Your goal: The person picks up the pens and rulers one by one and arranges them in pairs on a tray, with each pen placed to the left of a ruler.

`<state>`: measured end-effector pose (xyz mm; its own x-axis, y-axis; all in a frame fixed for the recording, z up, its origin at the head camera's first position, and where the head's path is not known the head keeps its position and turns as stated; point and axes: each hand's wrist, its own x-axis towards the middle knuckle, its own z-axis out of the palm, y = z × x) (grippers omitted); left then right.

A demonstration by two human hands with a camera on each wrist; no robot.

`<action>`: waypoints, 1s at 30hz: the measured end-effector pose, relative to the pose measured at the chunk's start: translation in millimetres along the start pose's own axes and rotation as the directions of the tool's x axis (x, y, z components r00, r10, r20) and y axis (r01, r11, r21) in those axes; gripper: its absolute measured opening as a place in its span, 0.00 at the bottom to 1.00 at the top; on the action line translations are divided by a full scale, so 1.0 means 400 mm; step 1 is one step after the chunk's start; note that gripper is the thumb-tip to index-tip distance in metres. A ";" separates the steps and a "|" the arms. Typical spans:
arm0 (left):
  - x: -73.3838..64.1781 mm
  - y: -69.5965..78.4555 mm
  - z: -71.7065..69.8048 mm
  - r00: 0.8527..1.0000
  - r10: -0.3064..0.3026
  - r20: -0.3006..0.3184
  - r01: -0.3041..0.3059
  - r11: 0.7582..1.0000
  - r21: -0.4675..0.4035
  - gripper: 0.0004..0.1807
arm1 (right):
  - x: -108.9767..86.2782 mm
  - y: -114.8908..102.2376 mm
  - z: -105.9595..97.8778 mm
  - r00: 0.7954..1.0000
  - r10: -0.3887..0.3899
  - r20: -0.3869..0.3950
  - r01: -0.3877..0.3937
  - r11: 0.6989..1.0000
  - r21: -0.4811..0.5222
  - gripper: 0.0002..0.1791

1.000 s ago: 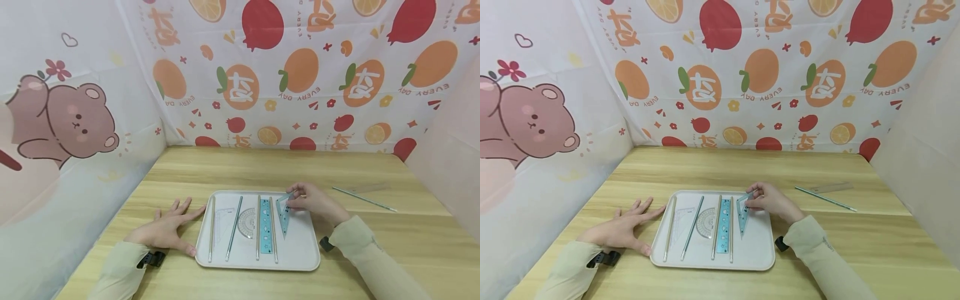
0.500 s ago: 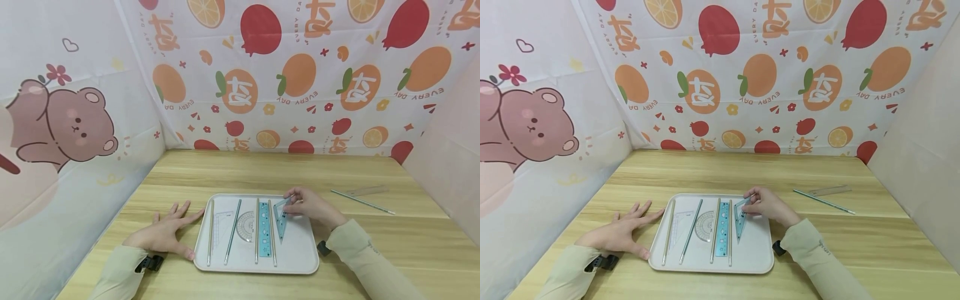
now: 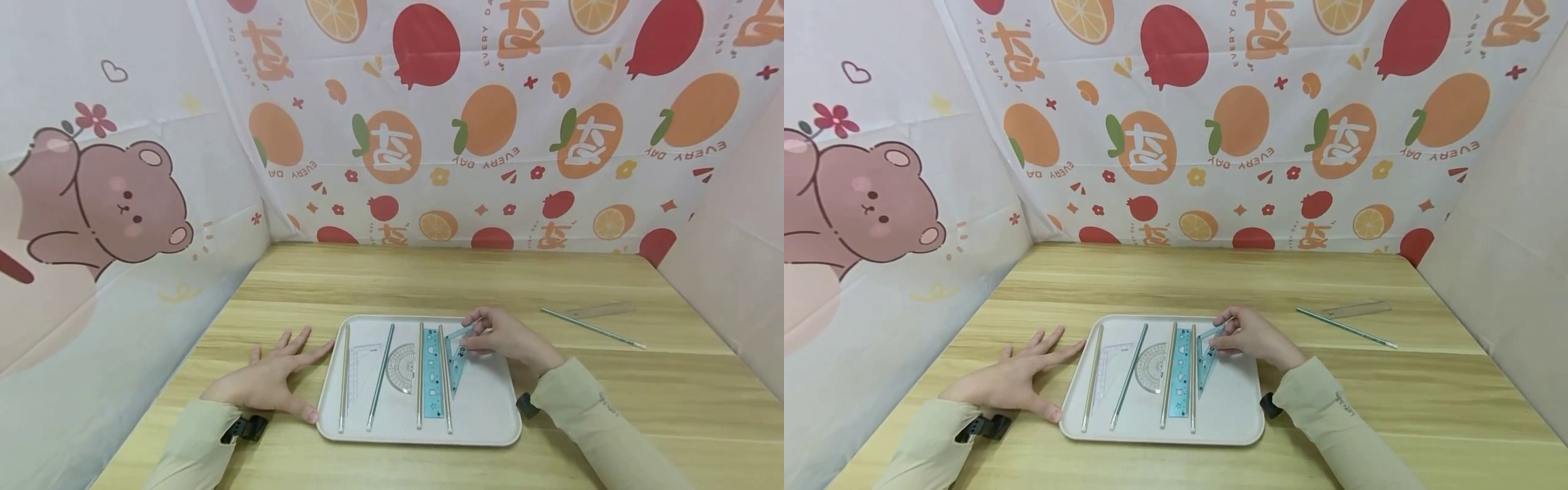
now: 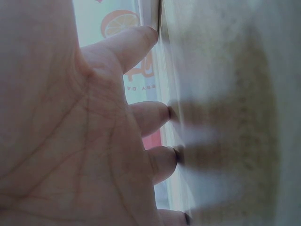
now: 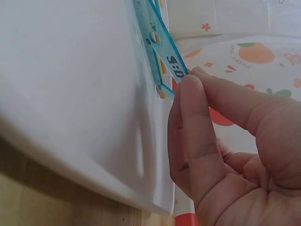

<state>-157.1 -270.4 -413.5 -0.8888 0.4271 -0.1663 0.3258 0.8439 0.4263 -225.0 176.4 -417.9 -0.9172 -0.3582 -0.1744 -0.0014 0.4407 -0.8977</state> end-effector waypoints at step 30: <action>-0.002 0.011 -0.005 1.000 -0.002 0.031 0.003 1.000 -0.028 0.70 | -0.010 -0.005 -0.033 0.998 0.035 0.052 -0.034 0.999 -0.024 0.29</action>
<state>-155.6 -267.6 -409.6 -0.8791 0.4353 -0.1941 0.3142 0.8356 0.4506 -226.5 187.7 -410.1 -0.8949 -0.3845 -0.2264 0.0202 0.4719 -0.8814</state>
